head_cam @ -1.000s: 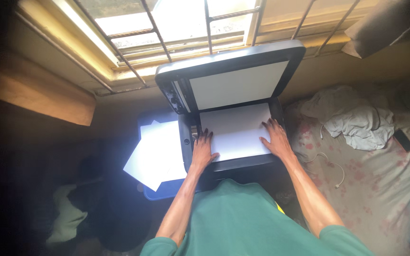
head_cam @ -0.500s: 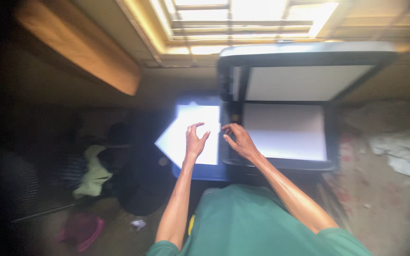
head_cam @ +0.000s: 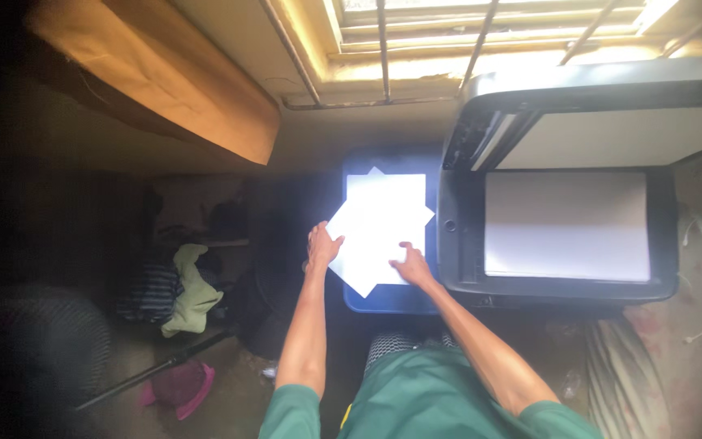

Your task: The person repeatedly loads sheets of paper into a desktop printer's input tray, aligning them by hand. The person closes the printer lid at the end.

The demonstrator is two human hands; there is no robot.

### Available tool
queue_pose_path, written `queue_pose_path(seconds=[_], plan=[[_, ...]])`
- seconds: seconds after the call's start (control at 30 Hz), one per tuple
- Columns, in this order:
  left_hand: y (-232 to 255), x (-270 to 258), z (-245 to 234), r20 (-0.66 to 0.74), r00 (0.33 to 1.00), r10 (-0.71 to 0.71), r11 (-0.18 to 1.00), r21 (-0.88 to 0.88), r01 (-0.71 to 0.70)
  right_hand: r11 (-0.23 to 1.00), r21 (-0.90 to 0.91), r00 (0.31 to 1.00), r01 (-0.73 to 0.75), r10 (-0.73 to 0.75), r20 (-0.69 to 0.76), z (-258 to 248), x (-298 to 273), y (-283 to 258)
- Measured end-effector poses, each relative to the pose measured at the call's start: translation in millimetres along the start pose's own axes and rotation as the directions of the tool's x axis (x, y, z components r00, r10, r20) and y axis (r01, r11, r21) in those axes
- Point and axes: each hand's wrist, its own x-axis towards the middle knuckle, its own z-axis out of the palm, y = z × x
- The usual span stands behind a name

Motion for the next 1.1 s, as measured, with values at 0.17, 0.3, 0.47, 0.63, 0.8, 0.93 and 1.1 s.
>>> queue_pose_path(seconds=[0.17, 0.3, 0.47, 0.63, 0.8, 0.93, 1.1], plan=[[-13, 31, 9, 0.057, 0.998, 0.031, 0.999, 0.042, -0.033, 0.931, 0.247, 0.951, -0.268, 0.298, -0.088, 10, 10, 3], [-22, 41, 13, 0.173, 0.981, -0.090, 0.996, 0.030, 0.086, 0.821, 0.412, 0.890, -0.394, 0.454, -0.054, 12, 12, -3], [-16, 33, 10, 0.072, 0.997, -0.009, 0.996, -0.084, 0.015, 0.667, 0.641, 0.876, -0.380, 0.483, 0.017, 11, 30, -8], [-14, 13, -6, 0.038, 0.991, 0.131, 0.917, -0.383, -0.107, 0.645, 0.691, 0.903, -0.327, 0.429, 0.027, 10, 48, -8], [-13, -7, -22, 0.043, 0.981, 0.187, 0.810, -0.572, -0.129, 0.719, 0.648, 0.962, -0.250, 0.258, 0.084, -5, 55, -21], [-11, -24, -34, 0.052, 0.982, 0.179, 0.647, -0.759, -0.078, 0.808, 0.541, 0.965, -0.233, 0.263, 0.022, -15, 48, -37], [5, -59, -42, 0.131, 0.978, 0.164, 0.527, -0.849, 0.026, 0.887, 0.461, 0.989, 0.009, 0.060, -0.135, -38, 28, -50]])
